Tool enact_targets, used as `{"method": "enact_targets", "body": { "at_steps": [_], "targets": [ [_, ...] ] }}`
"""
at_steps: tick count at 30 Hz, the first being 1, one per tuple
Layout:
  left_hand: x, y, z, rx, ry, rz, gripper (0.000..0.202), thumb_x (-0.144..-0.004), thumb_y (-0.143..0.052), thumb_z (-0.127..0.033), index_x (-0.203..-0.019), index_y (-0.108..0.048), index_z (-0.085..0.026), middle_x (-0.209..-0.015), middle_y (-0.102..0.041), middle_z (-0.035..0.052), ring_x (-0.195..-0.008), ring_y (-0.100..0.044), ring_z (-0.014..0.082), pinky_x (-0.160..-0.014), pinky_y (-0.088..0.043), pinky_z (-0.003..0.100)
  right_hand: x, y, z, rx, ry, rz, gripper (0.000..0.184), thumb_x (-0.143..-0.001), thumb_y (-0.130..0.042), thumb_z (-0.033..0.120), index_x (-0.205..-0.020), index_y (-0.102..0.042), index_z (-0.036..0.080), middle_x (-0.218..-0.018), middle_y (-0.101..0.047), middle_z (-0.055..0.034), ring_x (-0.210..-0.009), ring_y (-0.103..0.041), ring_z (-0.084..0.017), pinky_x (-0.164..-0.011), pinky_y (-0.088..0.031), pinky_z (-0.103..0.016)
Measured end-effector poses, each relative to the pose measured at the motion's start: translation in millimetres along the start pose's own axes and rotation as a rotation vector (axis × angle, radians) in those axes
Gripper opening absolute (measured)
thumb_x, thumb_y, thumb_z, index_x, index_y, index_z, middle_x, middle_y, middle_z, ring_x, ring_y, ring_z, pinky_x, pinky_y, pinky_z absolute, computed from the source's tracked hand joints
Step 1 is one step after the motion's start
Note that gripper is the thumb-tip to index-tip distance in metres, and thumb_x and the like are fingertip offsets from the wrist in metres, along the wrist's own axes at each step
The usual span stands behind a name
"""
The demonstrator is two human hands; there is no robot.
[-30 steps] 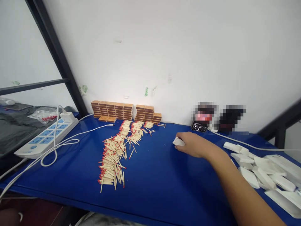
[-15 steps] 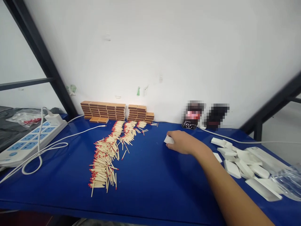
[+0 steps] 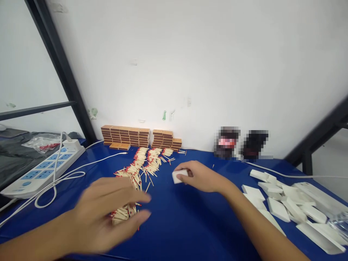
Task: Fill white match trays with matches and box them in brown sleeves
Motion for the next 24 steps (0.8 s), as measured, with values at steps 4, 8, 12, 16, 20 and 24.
{"method": "enact_targets", "body": {
  "at_steps": [4,8,12,16,20,24],
  "targets": [
    [-147,45.1,40,-0.004,0.017,0.132,0.052,-0.092,-0.068,-0.052,-0.136,-0.06,-0.023,-0.099,-0.072,0.0054,-0.089,-0.068,0.0221,-0.076,-0.056,0.034,-17,-26,28,-0.301,0.033,0.036,0.045,-0.096,-0.056,0.055,-0.123,-0.064,0.02,-0.073,-0.066,-0.0014,-0.065,-0.056,-0.016,-0.058,-0.04,-0.028],
    [-164,36.2,60,-0.004,0.069,0.112,0.038,-0.092,-0.069,-0.05,-0.118,-0.071,-0.023,-0.092,-0.073,0.004,-0.084,-0.067,0.0201,-0.073,-0.051,0.032,-33,-40,37,-0.499,-0.049,-0.058,0.05,-0.096,-0.055,0.057,-0.128,-0.055,0.018,-0.072,-0.06,0.0015,-0.057,-0.047,-0.012,-0.052,-0.035,-0.025],
    [-149,26.7,78,0.058,0.111,0.067,0.029,-0.091,-0.072,-0.042,-0.114,-0.072,-0.024,-0.089,-0.071,0.0015,-0.081,-0.065,0.0174,-0.073,-0.048,0.029,-42,-44,38,-0.586,-0.053,-0.029,0.053,-0.094,-0.055,0.061,-0.125,-0.053,0.017,-0.075,-0.059,0.0006,-0.057,-0.049,-0.011,-0.049,-0.036,-0.023],
    [-149,30.2,90,0.078,0.17,0.107,0.023,-0.084,-0.078,-0.039,-0.096,-0.072,-0.02,-0.085,-0.069,0.0014,-0.079,-0.063,0.0178,-0.072,-0.047,0.029,-53,-36,21,-0.548,-0.003,0.044,0.052,-0.095,-0.049,0.065,-0.116,-0.057,0.019,-0.085,-0.065,-0.0034,-0.059,-0.055,-0.012,-0.048,-0.041,-0.025],
    [-147,31.2,97,0.037,0.224,0.156,0.026,-0.083,-0.077,-0.04,-0.097,-0.071,-0.02,-0.093,-0.071,0.0034,-0.084,-0.065,0.0201,-0.073,-0.048,0.03,-70,1,-32,-0.007,-0.116,-0.294,0.035,-0.094,-0.054,0.051,-0.085,-0.066,0.019,-0.077,-0.068,-0.0032,-0.063,-0.057,-0.014,-0.058,-0.043,-0.026],
    [-144,30.3,97,0.038,0.272,0.187,0.029,-0.086,-0.075,-0.044,-0.102,-0.073,-0.02,-0.091,-0.073,0.0042,-0.083,-0.067,0.0209,-0.078,-0.051,0.033,-83,30,-85,0.132,-0.232,-0.485,0.018,-0.08,-0.067,0.034,-0.089,-0.069,0.019,-0.079,-0.066,-0.0034,-0.07,-0.056,-0.016,-0.064,-0.041,-0.027]
  ]
}}
Point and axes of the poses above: each hand's wrist, its own x-axis away from the middle knuckle, its own y-axis out of the back of the hand, z = x × y, the point moved 2 cm from there along -x, towards the middle knuckle
